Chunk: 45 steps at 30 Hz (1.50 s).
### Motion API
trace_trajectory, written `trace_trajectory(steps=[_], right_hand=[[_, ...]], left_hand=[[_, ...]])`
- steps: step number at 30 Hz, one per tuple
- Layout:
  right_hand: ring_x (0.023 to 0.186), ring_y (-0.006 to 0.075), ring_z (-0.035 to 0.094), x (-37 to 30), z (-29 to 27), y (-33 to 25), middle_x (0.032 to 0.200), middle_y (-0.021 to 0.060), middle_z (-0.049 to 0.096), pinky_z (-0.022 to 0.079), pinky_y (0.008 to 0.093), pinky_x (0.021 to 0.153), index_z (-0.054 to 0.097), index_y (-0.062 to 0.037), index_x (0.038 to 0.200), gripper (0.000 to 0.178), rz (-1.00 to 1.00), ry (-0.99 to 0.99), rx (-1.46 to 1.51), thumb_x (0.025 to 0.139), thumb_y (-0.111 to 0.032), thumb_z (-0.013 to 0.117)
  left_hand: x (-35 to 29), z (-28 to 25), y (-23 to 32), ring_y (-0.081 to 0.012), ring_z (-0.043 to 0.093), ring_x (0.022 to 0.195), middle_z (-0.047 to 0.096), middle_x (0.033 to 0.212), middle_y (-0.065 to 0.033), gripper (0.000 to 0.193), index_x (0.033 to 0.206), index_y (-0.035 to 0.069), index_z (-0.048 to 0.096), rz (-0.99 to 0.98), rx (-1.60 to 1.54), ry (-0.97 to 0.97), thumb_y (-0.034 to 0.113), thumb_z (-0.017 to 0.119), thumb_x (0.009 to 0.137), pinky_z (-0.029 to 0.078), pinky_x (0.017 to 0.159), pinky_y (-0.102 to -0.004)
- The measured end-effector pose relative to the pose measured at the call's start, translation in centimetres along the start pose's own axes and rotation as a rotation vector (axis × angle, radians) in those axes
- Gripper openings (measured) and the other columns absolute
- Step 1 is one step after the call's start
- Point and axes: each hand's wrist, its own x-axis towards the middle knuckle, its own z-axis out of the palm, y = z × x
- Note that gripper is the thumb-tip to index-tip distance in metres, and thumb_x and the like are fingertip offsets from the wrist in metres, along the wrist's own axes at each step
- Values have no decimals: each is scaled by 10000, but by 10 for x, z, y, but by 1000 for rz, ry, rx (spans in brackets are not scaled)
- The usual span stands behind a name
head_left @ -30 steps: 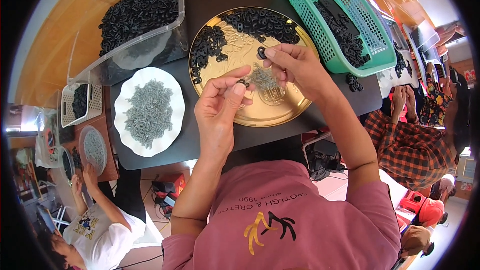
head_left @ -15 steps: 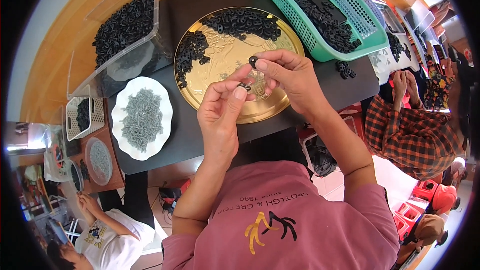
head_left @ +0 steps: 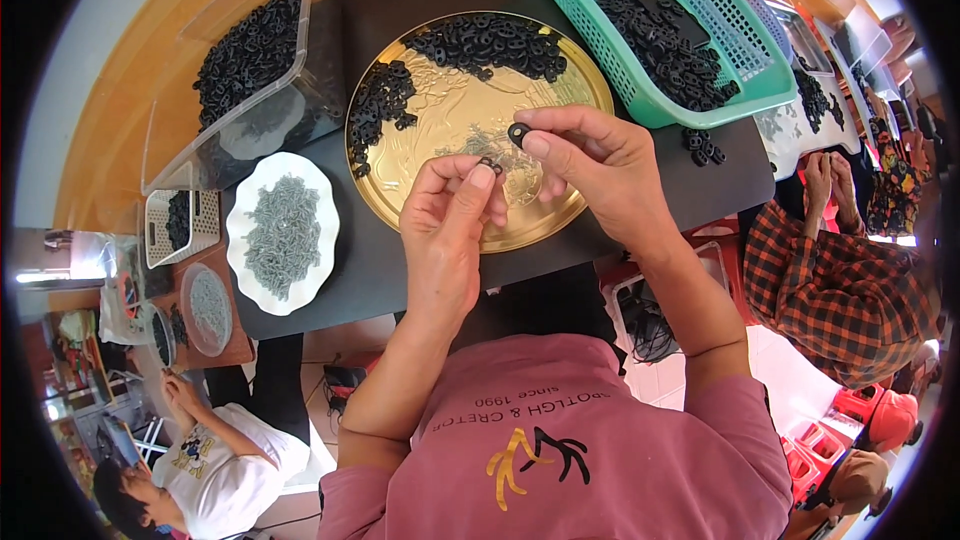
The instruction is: The person assembles small fasteners by picking up screws and plastic clips from a tray and inserting the screws into the clips by hand.
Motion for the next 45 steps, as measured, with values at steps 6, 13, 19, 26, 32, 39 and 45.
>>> trace_trajectory(steps=[6, 13, 19, 26, 32, 39, 45], right_hand=[[594, 48, 547, -2, 8, 2, 831, 39, 648, 458, 181, 545, 633, 20, 1081, 222, 8, 1, 19, 868, -41, 651], [583, 50, 550, -1, 16, 9, 834, 43, 650, 450, 182, 529, 632, 17, 1037, 175, 19, 25, 7, 871, -35, 647], [592, 49, 549, 1, 23, 11, 852, 43, 657, 451, 180, 539, 633, 21, 1027, 165, 11, 36, 4, 869, -23, 646], [656, 47, 560, 2, 26, 14, 966, 62, 666, 462, 184, 561, 630, 18, 1030, 171, 10, 32, -45, 866, -23, 651], [732, 39, 568, 0, 31, 20, 883, 22, 645, 460, 184, 565, 628, 8, 1034, 176, 0, 1, -74, 880, -75, 647], [736, 41, 573, -5, 36, 20, 865, 20, 644, 458, 182, 582, 621, 6, 1023, 159, -14, -3, -55, 884, -69, 642], [750, 46, 583, -7, 39, 23, 845, 24, 637, 466, 190, 596, 612, 10, 999, 122, -63, -12, -55, 892, -46, 622]], left_hand=[[1, -4, -2, -98, 530, 644, 594, 783, -52, 123, 1018, 18, 550, -15, -19, 8, 82, 590, 921, 426, 582, -221], [1, -9, 0, -91, 533, 637, 604, 789, -55, 131, 1026, 15, 546, 0, -15, 20, 73, 592, 918, 434, 580, -215], [2, -17, 0, -80, 546, 650, 613, 803, -52, 131, 1022, 7, 547, 12, 12, 23, 68, 594, 915, 441, 585, -205], [4, -19, 0, -76, 542, 655, 610, 805, -46, 119, 1008, 6, 551, 11, 28, 48, 67, 594, 915, 442, 589, -208], [1, -22, -1, -76, 545, 659, 608, 799, -42, 109, 997, 4, 554, 5, 41, 55, 63, 593, 914, 444, 591, -208], [-3, -24, -1, -84, 573, 674, 626, 818, -54, 110, 986, 4, 565, 25, 38, 63, 75, 604, 911, 466, 592, -201], [-6, -21, -1, -102, 584, 668, 631, 809, -70, 88, 960, -8, 581, 53, 11, 85, 54, 609, 904, 486, 604, -219]])
